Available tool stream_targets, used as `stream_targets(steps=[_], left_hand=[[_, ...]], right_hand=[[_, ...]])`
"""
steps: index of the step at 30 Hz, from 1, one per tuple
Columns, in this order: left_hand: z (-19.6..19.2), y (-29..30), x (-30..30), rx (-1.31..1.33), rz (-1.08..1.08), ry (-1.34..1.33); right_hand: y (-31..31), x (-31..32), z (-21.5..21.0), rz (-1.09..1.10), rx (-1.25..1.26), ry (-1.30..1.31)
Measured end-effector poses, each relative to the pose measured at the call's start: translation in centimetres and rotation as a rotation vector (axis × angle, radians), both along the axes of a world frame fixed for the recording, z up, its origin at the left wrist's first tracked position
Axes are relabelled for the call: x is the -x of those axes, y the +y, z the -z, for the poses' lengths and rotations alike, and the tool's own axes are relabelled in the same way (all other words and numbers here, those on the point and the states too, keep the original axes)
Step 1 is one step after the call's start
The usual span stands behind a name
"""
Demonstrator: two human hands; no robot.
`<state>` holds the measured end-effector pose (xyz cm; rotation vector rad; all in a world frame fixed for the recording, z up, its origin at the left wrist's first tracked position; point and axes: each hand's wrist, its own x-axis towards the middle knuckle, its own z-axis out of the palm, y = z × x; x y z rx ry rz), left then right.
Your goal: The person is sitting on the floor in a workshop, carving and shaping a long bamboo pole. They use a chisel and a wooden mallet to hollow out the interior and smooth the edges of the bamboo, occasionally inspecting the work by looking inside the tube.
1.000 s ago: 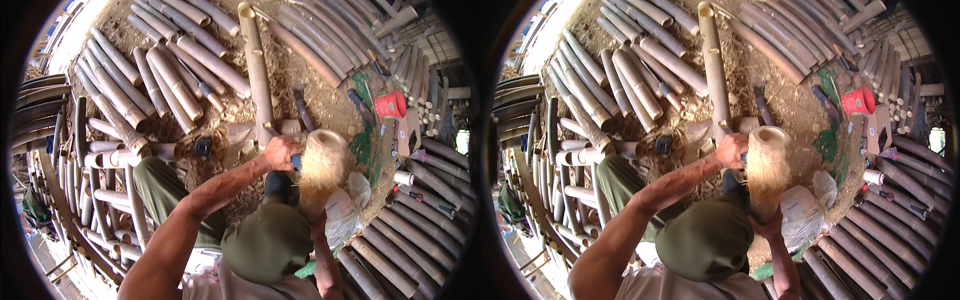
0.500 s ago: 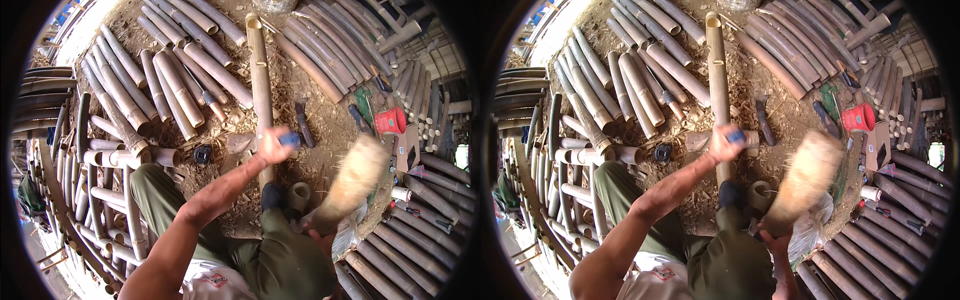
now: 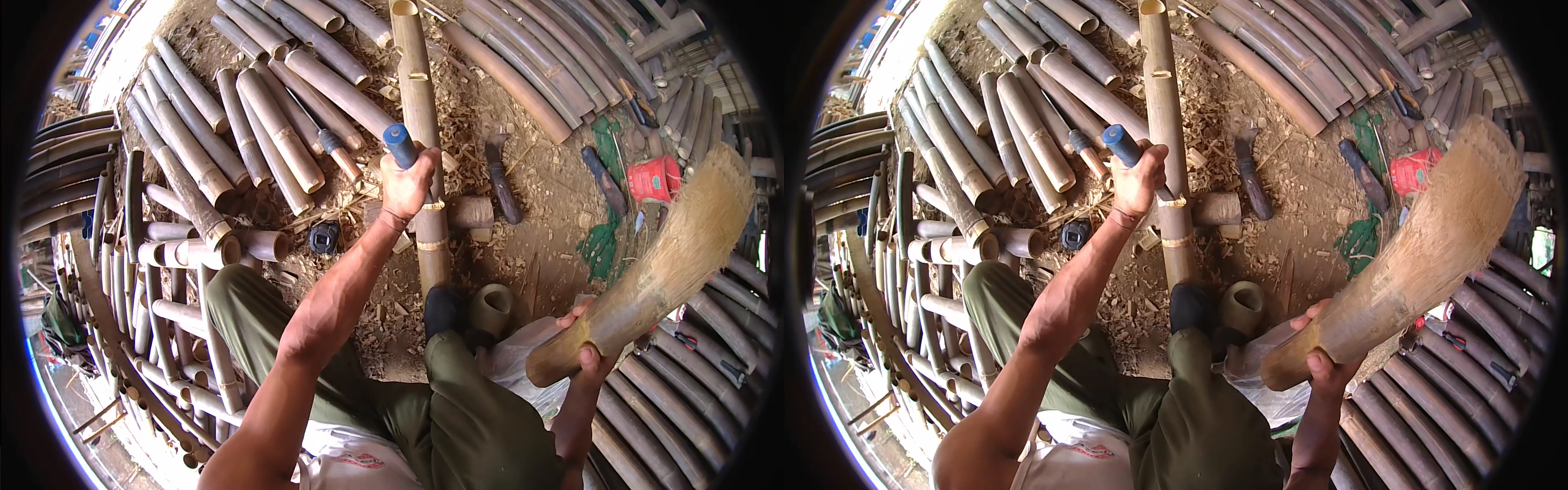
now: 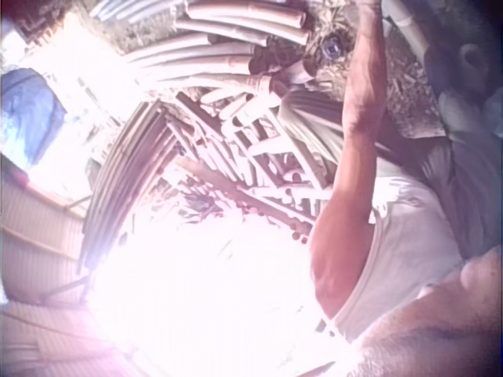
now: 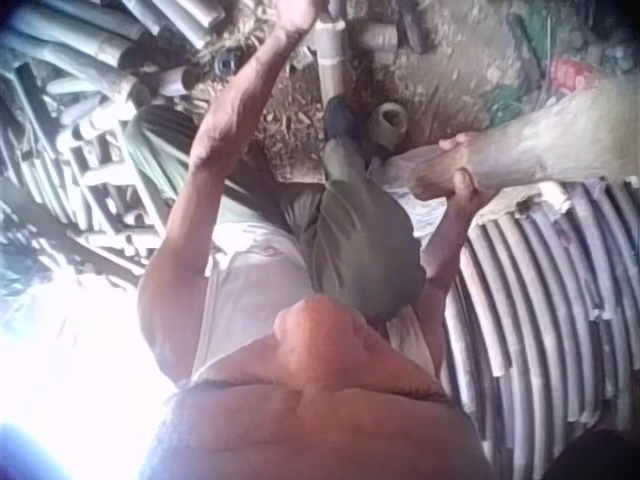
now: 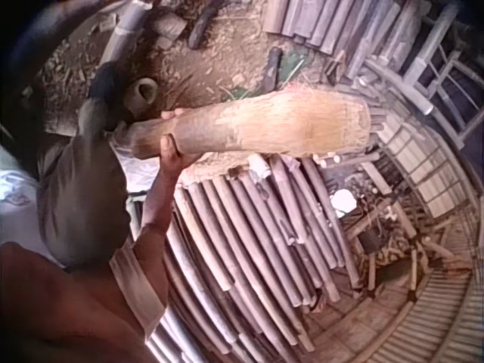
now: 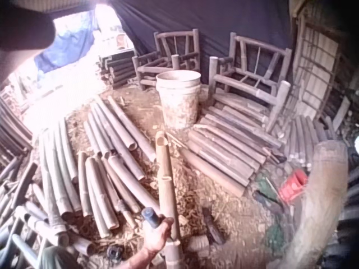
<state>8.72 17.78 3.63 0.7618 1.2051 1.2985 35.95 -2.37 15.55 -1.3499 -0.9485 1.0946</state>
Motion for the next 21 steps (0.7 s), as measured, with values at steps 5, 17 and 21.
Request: stream_targets(steps=[5,17,21], left_hand=[[-0.8,0.0,-0.3,-0.01,-0.008,0.008],[-0.4,0.0,-0.5,-0.02,-0.016,0.026],[-0.5,0.1,-0.6,-0.034,-0.024,0.026]], right_hand=[[1.0,0.2,-0.2,-0.099,-0.019,0.072],[3.8,1.3,-2.2,-0.151,0.092,0.011],[6.1,2.1,-4.2,-0.18,0.097,-0.042]])
